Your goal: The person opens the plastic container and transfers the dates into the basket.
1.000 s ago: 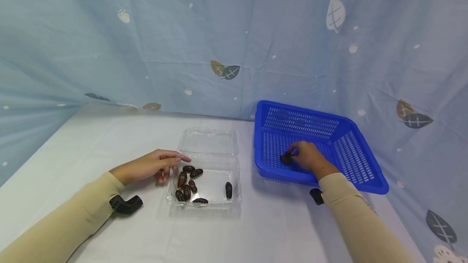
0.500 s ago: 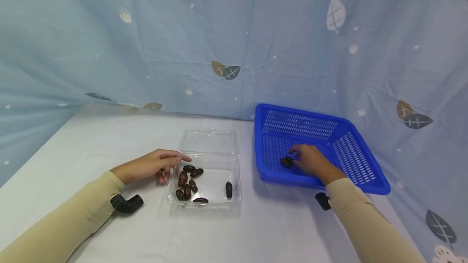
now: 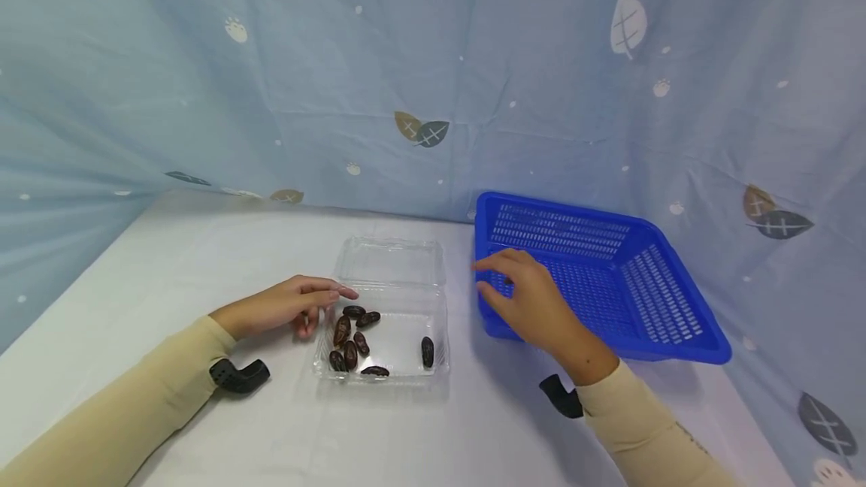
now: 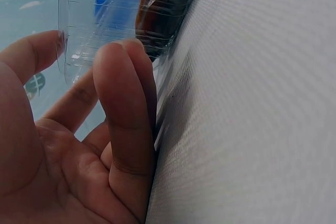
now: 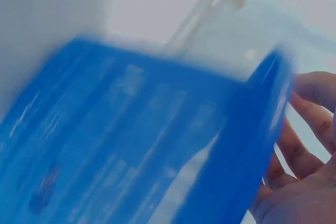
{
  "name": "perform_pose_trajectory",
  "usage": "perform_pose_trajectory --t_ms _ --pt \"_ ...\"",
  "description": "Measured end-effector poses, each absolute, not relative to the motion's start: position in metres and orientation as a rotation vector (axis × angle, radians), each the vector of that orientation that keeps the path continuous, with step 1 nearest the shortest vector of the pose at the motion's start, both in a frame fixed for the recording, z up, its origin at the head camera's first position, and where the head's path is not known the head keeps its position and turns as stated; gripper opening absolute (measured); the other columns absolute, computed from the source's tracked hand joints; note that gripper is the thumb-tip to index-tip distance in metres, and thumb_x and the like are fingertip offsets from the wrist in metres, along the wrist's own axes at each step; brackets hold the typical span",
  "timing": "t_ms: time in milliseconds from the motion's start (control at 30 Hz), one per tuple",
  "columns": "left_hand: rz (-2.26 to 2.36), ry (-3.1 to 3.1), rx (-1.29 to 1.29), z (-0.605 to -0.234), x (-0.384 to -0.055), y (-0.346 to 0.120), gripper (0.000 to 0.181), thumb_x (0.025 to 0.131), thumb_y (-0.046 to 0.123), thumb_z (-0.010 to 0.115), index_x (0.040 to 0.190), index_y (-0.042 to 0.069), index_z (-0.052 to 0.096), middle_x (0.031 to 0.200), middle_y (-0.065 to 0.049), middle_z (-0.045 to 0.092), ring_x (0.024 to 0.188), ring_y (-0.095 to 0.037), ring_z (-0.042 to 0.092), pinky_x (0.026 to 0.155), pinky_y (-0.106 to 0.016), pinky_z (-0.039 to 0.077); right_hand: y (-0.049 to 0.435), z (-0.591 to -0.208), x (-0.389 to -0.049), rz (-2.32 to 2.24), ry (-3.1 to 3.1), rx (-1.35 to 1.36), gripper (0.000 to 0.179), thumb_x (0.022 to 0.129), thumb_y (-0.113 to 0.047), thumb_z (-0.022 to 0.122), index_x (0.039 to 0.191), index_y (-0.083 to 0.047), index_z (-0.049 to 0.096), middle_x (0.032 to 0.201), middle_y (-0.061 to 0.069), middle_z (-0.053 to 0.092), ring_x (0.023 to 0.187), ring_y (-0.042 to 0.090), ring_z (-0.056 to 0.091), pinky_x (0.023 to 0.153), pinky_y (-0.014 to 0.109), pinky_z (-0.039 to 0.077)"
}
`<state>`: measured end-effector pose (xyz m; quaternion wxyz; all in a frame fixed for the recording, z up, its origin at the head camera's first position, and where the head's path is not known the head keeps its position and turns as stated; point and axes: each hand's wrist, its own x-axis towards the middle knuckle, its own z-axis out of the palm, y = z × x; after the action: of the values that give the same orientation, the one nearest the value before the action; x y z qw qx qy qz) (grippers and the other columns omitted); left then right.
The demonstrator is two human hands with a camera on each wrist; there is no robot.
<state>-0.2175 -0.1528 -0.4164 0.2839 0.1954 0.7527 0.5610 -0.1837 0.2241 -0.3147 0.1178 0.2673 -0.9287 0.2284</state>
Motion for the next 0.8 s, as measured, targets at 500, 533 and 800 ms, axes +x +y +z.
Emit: perform_pose_trajectory --t_ms 500,533,800 --pt "1.494 2.027 0.509 -0.418 -0.217 -0.152 0.041 0.105 0.042 0.050 0.138 0.020 0.060 0.096 -0.007 0.058 0.058 -0.013 0.057 0.056 -0.025 0.053 0.141 -0.349 -0.168 1.036 -2.610 1.102 0.029 0.086 -0.005 0.078 0.114 -0.013 0.074 0.106 0.002 0.074 0.091 0.015 0.063 0.075 0.027 0.056" --pt "1.495 2.027 0.511 -0.418 -0.217 -0.152 0.041 0.105 0.042 0.050 0.138 0.020 0.060 0.096 -0.007 0.058 0.058 -0.013 0.057 0.056 -0.025 0.053 0.137 -0.351 -0.169 1.054 -2.616 1.107 0.029 0.087 -0.005 0.077 0.114 -0.012 0.074 0.106 0.003 0.074 0.091 0.017 0.063 0.075 0.026 0.056" --pt "1.495 2.029 0.512 -0.417 -0.218 -0.152 0.042 0.105 0.041 0.050 0.139 0.018 0.059 0.094 -0.006 0.059 0.057 -0.012 0.057 0.055 -0.025 0.053 0.111 -0.368 -0.173 1.193 -2.693 1.157 0.025 0.089 -0.006 0.075 0.113 -0.006 0.073 0.106 0.009 0.074 0.094 0.028 0.065 0.075 0.028 0.057"
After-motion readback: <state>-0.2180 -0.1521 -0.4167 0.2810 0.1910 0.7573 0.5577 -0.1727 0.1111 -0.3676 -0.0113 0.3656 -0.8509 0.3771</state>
